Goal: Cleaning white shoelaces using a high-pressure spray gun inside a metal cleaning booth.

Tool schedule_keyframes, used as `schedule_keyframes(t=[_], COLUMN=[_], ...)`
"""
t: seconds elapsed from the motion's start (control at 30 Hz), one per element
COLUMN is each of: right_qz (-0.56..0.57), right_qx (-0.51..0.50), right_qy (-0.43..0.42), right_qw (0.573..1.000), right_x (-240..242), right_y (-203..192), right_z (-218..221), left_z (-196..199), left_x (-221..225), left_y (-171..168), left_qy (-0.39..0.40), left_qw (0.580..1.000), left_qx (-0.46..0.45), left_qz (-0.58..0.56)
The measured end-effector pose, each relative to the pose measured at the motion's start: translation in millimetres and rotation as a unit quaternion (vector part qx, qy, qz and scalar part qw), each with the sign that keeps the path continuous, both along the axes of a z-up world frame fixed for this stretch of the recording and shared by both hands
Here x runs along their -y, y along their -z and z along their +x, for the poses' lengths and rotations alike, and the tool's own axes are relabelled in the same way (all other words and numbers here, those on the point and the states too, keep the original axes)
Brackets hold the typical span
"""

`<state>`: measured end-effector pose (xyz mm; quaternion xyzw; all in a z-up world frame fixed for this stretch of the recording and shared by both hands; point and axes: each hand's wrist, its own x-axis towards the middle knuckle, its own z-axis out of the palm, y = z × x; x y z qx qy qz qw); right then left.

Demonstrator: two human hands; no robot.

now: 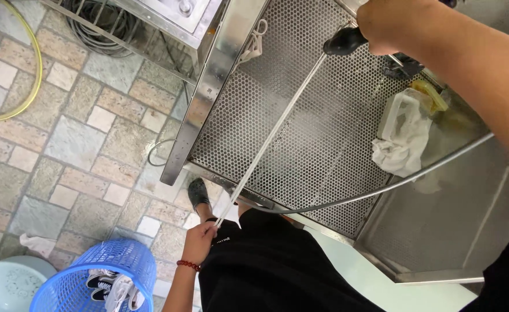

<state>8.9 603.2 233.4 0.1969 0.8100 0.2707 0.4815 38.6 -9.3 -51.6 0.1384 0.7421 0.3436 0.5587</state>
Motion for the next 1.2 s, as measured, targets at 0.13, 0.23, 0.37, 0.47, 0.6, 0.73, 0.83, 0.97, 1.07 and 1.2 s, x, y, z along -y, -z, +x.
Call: schedule_keyframes(t=[0.13, 0.23, 0.37, 0.47, 0.6, 0.73, 0.83, 0.97, 1.07, 1.2], right_qz=[0.01, 0.011, 0.006, 0.0, 0.004, -0.005, 0.0, -0.003, 0.002, 0.006], right_qx=[0.028, 0.027, 0.004, -0.038, -0.068, -0.069, -0.046, -0.041, -0.034, -0.024], right_qy=[-0.001, 0.029, 0.061, 0.091, 0.108, 0.091, 0.097, 0.094, 0.055, 0.03], right_qw=[1.0, 0.999, 0.998, 0.995, 0.992, 0.993, 0.994, 0.995, 0.998, 0.999], right_x=[27.7, 29.3, 25.3, 23.6, 20.0, 26.3, 28.0, 34.5, 33.3, 35.4], right_y=[-6.1, -3.9, 4.2, 11.1, 17.1, 18.4, 18.0, 15.0, 18.4, 18.3], right_z=[46.2, 72.7, 88.9, 92.8, 100.1, 93.9, 79.1, 65.0, 62.5, 56.5], left_z=[4.0, 0.1, -5.7, -11.6, -13.5, -10.6, -0.3, 12.5, 12.5, 9.1], left_x=[6.6, 2.9, -1.5, -9.6, -15.8, -18.6, -9.7, -2.0, -4.9, -7.2], left_y=[20.1, 22.4, 22.6, 7.3, -8.7, -21.6, -7.6, 9.6, 12.3, 3.6], left_qy=[0.016, 0.056, 0.041, -0.018, -0.046, 0.016, 0.064, 0.052, 0.05, 0.059], left_qw=[1.0, 0.998, 0.999, 0.998, 0.995, 0.999, 0.997, 0.999, 0.998, 0.998], left_qx=[-0.015, -0.033, -0.021, 0.042, 0.082, 0.03, -0.034, -0.017, -0.022, -0.011], left_qz=[-0.007, -0.026, -0.018, -0.035, 0.025, 0.015, 0.016, -0.004, -0.009, -0.032])
